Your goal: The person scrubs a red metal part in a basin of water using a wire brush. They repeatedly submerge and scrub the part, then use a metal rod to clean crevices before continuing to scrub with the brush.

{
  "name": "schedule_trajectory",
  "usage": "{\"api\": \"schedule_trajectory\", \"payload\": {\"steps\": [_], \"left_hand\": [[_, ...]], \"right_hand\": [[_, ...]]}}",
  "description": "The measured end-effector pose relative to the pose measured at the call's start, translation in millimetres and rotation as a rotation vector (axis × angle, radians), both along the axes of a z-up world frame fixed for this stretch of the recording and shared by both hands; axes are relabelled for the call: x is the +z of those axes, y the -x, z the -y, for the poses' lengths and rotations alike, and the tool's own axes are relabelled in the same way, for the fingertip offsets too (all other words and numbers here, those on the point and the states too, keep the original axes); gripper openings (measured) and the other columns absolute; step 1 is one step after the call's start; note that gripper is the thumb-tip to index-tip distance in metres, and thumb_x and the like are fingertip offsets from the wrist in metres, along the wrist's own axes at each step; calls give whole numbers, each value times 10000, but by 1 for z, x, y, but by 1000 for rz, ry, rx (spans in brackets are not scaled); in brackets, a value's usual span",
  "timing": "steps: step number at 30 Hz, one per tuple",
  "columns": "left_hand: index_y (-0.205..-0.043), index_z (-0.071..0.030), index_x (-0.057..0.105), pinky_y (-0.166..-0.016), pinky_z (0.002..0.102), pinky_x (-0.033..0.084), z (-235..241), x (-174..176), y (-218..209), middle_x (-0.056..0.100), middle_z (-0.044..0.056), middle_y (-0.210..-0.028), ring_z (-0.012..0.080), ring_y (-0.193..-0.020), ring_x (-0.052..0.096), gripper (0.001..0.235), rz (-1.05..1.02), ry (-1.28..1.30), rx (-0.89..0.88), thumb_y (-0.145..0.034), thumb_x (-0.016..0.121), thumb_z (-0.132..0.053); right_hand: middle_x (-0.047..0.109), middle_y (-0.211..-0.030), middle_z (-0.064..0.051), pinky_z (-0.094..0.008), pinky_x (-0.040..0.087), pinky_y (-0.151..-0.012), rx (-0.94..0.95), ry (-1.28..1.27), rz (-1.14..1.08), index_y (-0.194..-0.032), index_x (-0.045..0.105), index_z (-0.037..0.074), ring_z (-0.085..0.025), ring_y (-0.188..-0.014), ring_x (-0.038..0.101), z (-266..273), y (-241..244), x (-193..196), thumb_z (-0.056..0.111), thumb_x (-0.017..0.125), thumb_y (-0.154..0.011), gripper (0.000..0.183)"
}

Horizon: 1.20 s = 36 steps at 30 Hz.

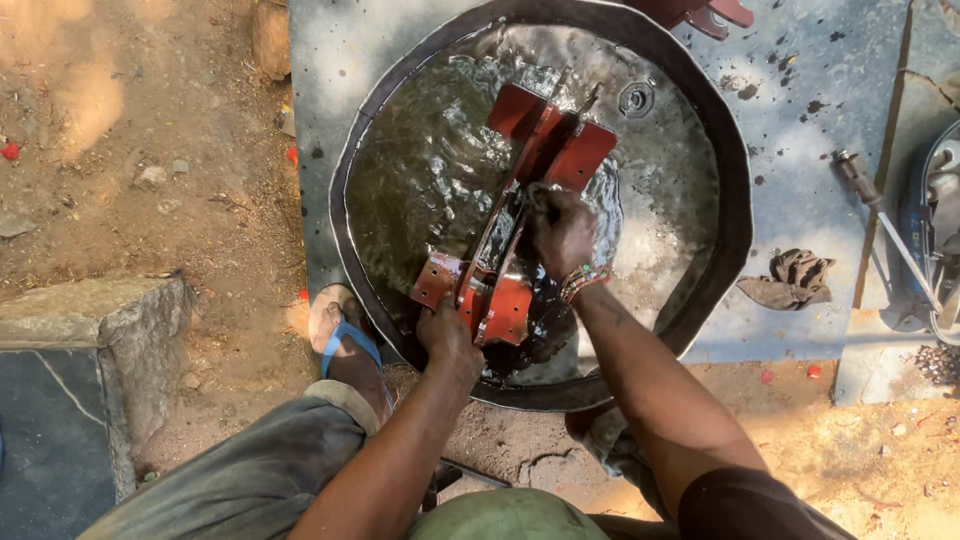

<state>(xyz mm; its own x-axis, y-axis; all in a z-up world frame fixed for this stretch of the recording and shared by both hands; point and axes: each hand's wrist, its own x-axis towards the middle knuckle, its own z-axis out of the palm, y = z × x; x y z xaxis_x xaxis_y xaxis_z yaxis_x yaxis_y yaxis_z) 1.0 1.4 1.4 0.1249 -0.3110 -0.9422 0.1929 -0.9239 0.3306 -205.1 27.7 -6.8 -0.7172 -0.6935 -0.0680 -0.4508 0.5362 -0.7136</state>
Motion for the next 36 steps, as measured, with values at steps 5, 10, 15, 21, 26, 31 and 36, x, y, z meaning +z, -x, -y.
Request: {"api": "schedule_trajectory", "payload": {"steps": [5,10,15,21,26,31,36], "left_hand": [[-1142,-48,615,-691,427,581,1,-15,-5,706,67,-994,216,-817,714,183,-92,16,25,-993,536,-120],[-1093,-62,665,-705,381,595,-3,-26,-23,712,55,-985,195,-828,721,172,-150,8,1,-1012,516,-92],[-1060,-93,640,-646,410,537,11,-33,-28,686,65,-935,214,-788,681,245,-188,-79,-151,-1038,425,-209],[-1080,-84,626,-754,454,597,16,-14,-27,670,77,-954,239,-838,665,233,-123,-86,-130,-1064,441,-226],[-1127,-106,630,-778,436,572,16,10,-14,684,66,-988,241,-861,679,288,-135,-22,-162,-1067,484,-347],[-1169,-77,610,-791,468,587,16,4,-19,670,88,-1004,267,-884,684,320,-243,-58,-130,-1071,461,-342],[-1184,-128,618,-809,473,580,13,-3,-30,673,50,-1035,242,-913,674,315,-246,-74,-28,-1077,435,-361]], "right_hand": [[750,-877,-186,-428,600,-710,155,-79,245,-1025,774,38,-263,-764,742,-47,-35,3,129,635,-904,205],[739,-1074,-189,-448,573,-808,92,-237,-285,-1182,708,81,-338,-935,702,-66,-8,-16,171,645,-881,321],[735,-1108,-205,-387,596,-796,377,-210,-508,-1305,692,116,-333,-941,717,-84,24,-10,23,631,-713,602],[770,-986,-108,-363,632,-719,-340,-23,306,-1133,750,92,-232,-800,769,4,-2,26,150,747,-896,245],[740,-1030,-210,-395,619,-724,-268,92,-90,-1224,700,-33,-284,-804,739,50,-14,20,77,622,-899,351],[720,-852,-161,-371,585,-616,350,-715,179,-989,697,-5,-254,-746,708,40,-15,-14,97,407,-1069,317],[610,-813,-126,-342,550,-479,574,-533,-172,-798,654,61,-221,-600,640,1,-41,-32,159,546,-888,171]]}}
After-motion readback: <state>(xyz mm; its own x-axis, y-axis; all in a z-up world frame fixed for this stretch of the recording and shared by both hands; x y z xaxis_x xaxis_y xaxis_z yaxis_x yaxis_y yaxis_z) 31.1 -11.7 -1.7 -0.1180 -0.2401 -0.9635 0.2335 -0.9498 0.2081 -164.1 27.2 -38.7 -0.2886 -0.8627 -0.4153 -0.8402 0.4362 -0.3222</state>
